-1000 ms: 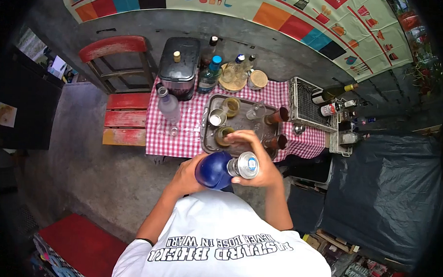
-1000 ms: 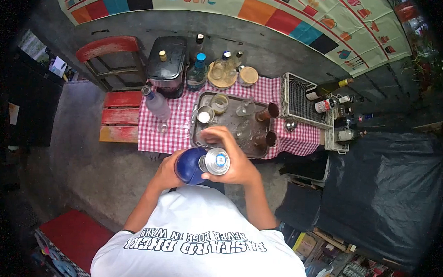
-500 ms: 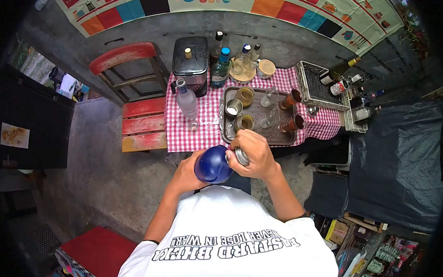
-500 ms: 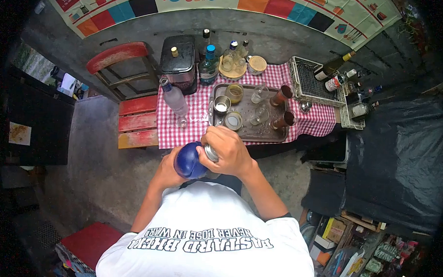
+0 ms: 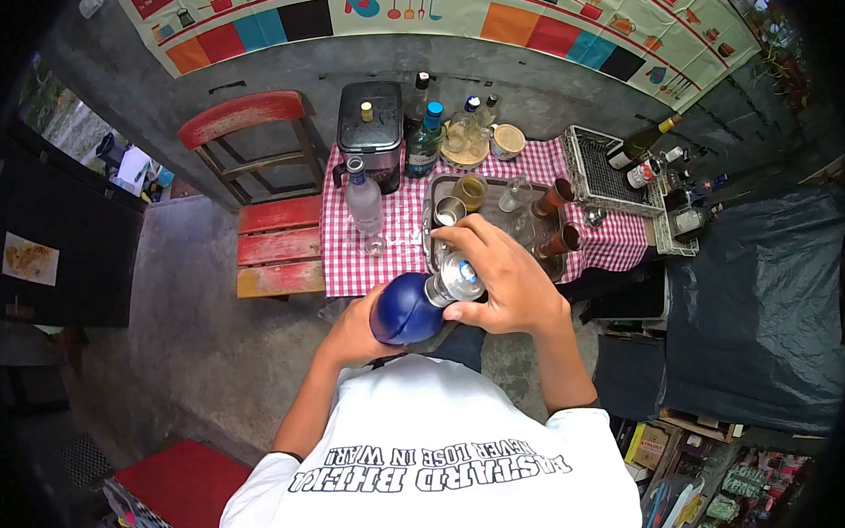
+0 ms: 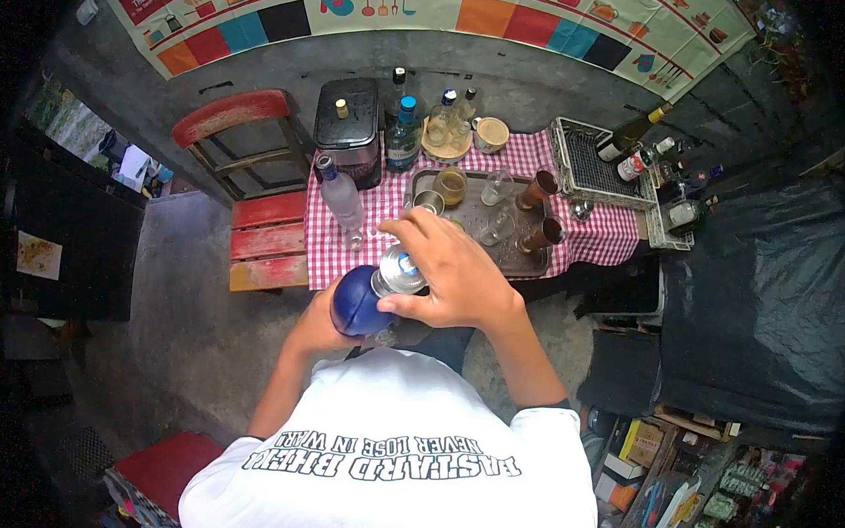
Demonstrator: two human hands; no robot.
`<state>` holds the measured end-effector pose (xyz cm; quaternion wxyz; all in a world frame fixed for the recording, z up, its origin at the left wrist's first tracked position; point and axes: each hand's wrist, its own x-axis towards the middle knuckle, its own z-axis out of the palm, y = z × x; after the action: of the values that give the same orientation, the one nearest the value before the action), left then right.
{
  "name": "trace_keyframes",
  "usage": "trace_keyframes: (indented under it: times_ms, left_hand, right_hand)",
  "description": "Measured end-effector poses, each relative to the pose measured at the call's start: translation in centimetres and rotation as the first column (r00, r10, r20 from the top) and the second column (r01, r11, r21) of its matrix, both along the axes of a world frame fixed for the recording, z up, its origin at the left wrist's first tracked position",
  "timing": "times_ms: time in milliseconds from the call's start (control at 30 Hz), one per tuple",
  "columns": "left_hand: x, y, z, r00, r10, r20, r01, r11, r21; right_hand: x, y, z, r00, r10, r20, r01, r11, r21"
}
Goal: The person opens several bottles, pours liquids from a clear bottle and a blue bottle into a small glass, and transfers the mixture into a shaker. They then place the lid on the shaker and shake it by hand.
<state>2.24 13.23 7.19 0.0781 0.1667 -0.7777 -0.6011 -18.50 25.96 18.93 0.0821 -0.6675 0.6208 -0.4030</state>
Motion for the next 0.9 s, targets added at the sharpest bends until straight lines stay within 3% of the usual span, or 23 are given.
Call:
trace_keyframes:
  times_ms: [33,67,133,267,333,400,467,533,667,767,833,900]
  left_hand:
    - [0.2,-0.1,0.1,1.000,0.022,0.013,-0.022,0.999,-0.049]
    - [0.4,-0.2,0.1,0.998,0.048,0.027,-0.046,0.994,-0.097]
    - [0.3,-0.2,0.7,0.997,0.069,0.037,-0.065,0.994,-0.085]
    - [0.2,-0.5,0.2,0.998,0.058,0.010,-0.057,0.995,-0.080]
    - [-0.1,-0.5,0.4,0.998,0.054,0.028,-0.051,0.994,-0.094]
    - [-0.4,-0.3,0.4,0.998,0.050,0.047,-0.045,0.993,-0.110]
    - [-1.0,-0.1,0.2,0.999,0.041,0.025,-0.036,0.988,-0.149]
    - [-1.9,0.1,0.0,0.999,0.033,0.041,-0.028,0.992,-0.120]
    - [-3.8,0.4,0.2,0.993,0.005,0.121,0.005,0.996,-0.086]
    - [-5.0,0.7,-0.9,0.989,-0.006,0.149,0.019,0.996,-0.085]
    - [-6.1,1.1,-1.6,0.991,-0.011,0.131,0.021,0.997,-0.073]
    - [-7.3,1.4,-1.6,0.993,-0.014,0.115,0.022,0.998,-0.063]
  right_hand:
    - [-0.3,0.5,0.1,0.999,0.003,-0.040,0.002,0.993,0.115]
    - [-0.1,0.7,0.2,0.999,0.005,-0.041,0.000,0.993,0.117]
    - [0.2,1.0,0.4,0.992,-0.005,-0.127,0.051,0.930,0.365]
    - [-0.2,0.9,0.1,0.992,0.116,0.059,-0.128,0.952,0.278]
    - [-0.4,1.2,-0.2,0.916,0.178,0.359,-0.234,0.965,0.118]
    - [-0.8,1.6,-0.2,0.928,0.148,0.341,-0.201,0.972,0.125]
    - [-1.3,1.9,0.0,0.995,-0.039,0.090,0.012,0.960,0.280]
    - [-2.1,2.1,-1.2,0.994,-0.073,0.079,0.049,0.962,0.270]
    - [-3.7,3.3,-2.7,0.964,-0.112,0.242,0.040,0.959,0.282]
    - [-5.1,4.4,-3.1,0.944,-0.084,0.318,0.032,0.986,0.166]
    - [-5.8,4.8,-3.9,0.880,-0.024,0.474,0.010,0.999,0.032]
    - [-6.8,5.1,-4.1,0.908,-0.073,0.412,0.052,0.997,0.061]
